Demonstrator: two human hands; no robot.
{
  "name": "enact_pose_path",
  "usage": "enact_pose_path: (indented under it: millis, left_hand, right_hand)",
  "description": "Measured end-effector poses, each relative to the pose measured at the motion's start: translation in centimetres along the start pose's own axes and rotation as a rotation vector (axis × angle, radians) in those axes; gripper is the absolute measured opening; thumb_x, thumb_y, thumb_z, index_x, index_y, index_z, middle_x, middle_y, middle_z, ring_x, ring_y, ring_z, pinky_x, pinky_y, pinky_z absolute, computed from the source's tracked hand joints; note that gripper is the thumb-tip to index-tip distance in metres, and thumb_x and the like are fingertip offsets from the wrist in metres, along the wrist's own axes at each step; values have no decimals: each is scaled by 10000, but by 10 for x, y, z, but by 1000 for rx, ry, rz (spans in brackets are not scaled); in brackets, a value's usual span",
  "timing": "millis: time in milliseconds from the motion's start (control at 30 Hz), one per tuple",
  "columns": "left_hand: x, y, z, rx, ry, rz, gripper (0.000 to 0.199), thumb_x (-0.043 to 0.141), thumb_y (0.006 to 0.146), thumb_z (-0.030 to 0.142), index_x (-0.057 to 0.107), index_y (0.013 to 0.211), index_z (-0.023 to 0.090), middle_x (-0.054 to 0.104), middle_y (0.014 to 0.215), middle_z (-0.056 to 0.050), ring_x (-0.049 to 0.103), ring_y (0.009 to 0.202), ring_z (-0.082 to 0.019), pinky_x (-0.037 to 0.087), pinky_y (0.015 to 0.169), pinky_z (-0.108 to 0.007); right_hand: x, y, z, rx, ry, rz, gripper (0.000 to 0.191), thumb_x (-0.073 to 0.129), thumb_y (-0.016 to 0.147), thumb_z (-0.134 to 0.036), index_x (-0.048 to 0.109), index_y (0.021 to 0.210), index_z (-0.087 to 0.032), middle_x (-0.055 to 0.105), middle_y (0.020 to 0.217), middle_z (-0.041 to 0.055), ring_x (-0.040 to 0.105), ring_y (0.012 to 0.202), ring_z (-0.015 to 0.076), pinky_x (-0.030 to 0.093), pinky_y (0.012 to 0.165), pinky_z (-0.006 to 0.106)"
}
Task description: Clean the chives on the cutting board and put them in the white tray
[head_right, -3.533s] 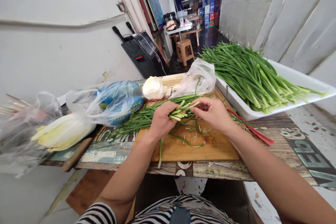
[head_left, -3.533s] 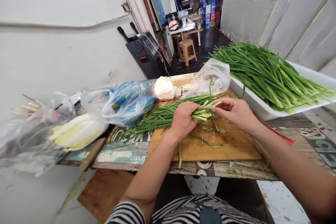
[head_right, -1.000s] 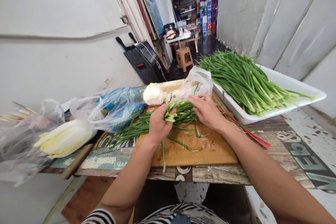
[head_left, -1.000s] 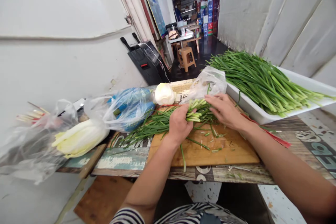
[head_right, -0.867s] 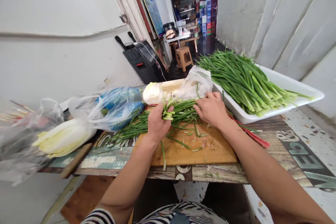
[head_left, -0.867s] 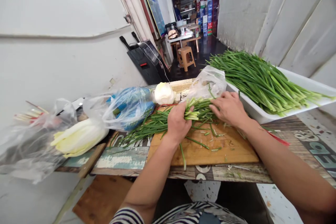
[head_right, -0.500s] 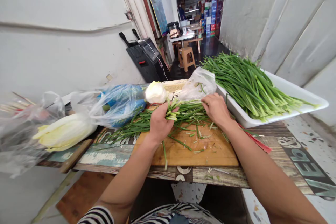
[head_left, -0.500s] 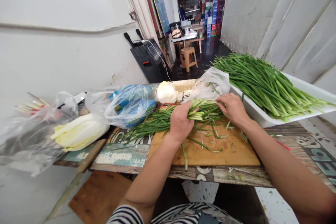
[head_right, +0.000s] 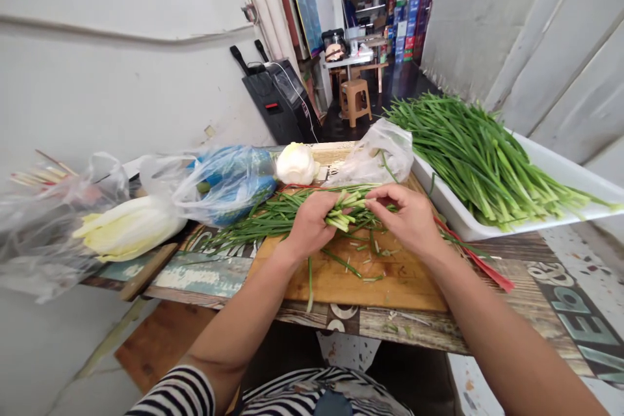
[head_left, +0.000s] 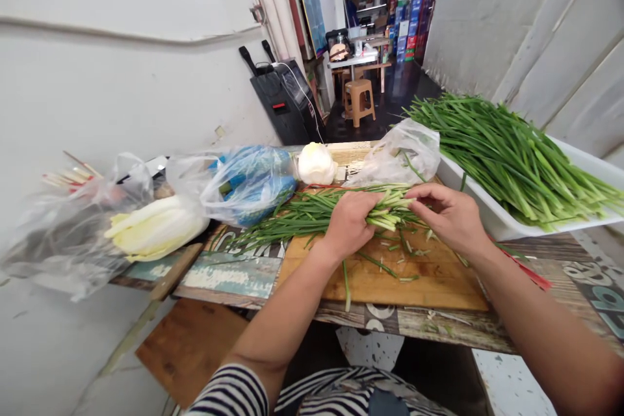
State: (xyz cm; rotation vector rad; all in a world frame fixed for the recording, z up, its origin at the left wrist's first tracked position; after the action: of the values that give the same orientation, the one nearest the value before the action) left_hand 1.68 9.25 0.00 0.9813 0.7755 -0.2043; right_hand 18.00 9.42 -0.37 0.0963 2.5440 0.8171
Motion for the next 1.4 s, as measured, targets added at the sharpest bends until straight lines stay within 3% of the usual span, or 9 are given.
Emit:
enact_pose_path:
  millis: [200,300,433,533,600,733,833,1100,1400]
  left_hand:
    - [8,0,2,10,59,-124,215,546,865,161,674,1038,168,737,980,-88,667,935,-213,473,817,-339]
    - [6,0,-1,-12,27,-121,210,557,850,170,681,1018,176,736,997,-84,662,930,-209,477,830,-334]
    - [-2,2,-12,-113,-16,-68,126,563,875,217,682,874,175,727,875,-58,651,807,-188,480,752,-300]
    - [-5,3,-17,-160,-28,-36,117,564,877,193,675,846,172,720,858,-48,650,798,-179,479,744,-283]
    - [-8,3,-16,-165,-21,-1,119,564,882,187,681,890,170,724,888,-52,654,831,-179,480,773,-284]
    - [-14,2,-15,-171,-34,75,142,579,897,219,687,968,159,732,960,-73,661,876,-181,484,804,-286]
    - [-18,2,-14,-162,-19,115,141,585,906,247,687,937,155,724,918,-73,658,858,-184,480,782,-286]
    - [-17,0,-14,-141,79,119,126,557,897,215,669,922,161,707,873,-71,637,825,-188,476,758,-285]
    - [-23,-3,-16,-136,83,222,157,560,920,274,662,964,163,716,886,-69,652,828,-181,485,759,-292]
  right_hand:
    - [21,0,-25,-175,-117,-188,247,583,903,-376,720,763,-226,699,729,57,634,713,191,495,683,325]
    - [16,2,-13,-22,-2,-164,257,626,861,-431,754,780,-222,729,764,53,654,711,191,509,673,323]
    - [-29,0,28,294,109,148,253,741,744,-462,750,741,-210,696,650,19,584,556,161,457,541,294]
    - [-58,-2,43,334,-64,305,297,708,787,-463,711,640,-206,636,552,8,510,479,146,402,512,303]
    - [-49,5,44,232,-231,194,312,645,844,-450,729,674,-202,667,603,29,567,552,183,439,577,335]
    - [-1,13,42,-85,-487,-42,265,561,891,-284,754,1034,-174,744,1035,103,624,938,282,484,856,434]
    - [20,16,50,-133,-626,-100,280,555,893,-257,742,1070,-145,728,1005,143,580,959,307,478,854,457]
    - [0,12,13,-291,-664,-56,270,508,958,-314,752,963,-200,676,907,103,546,875,254,464,780,391]
    - [24,16,38,-242,-632,-151,199,572,910,-256,745,948,-166,693,913,120,587,904,279,496,788,408]
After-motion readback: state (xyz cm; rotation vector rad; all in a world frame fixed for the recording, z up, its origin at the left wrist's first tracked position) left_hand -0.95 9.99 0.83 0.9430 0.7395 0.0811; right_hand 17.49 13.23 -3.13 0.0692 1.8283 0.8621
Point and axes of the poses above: each hand's wrist, its own y-axis towards the middle knuckle, its own x-axis out of the palm, z = x × y, the point moved 9 cm from there along y, towards the middle knuckle
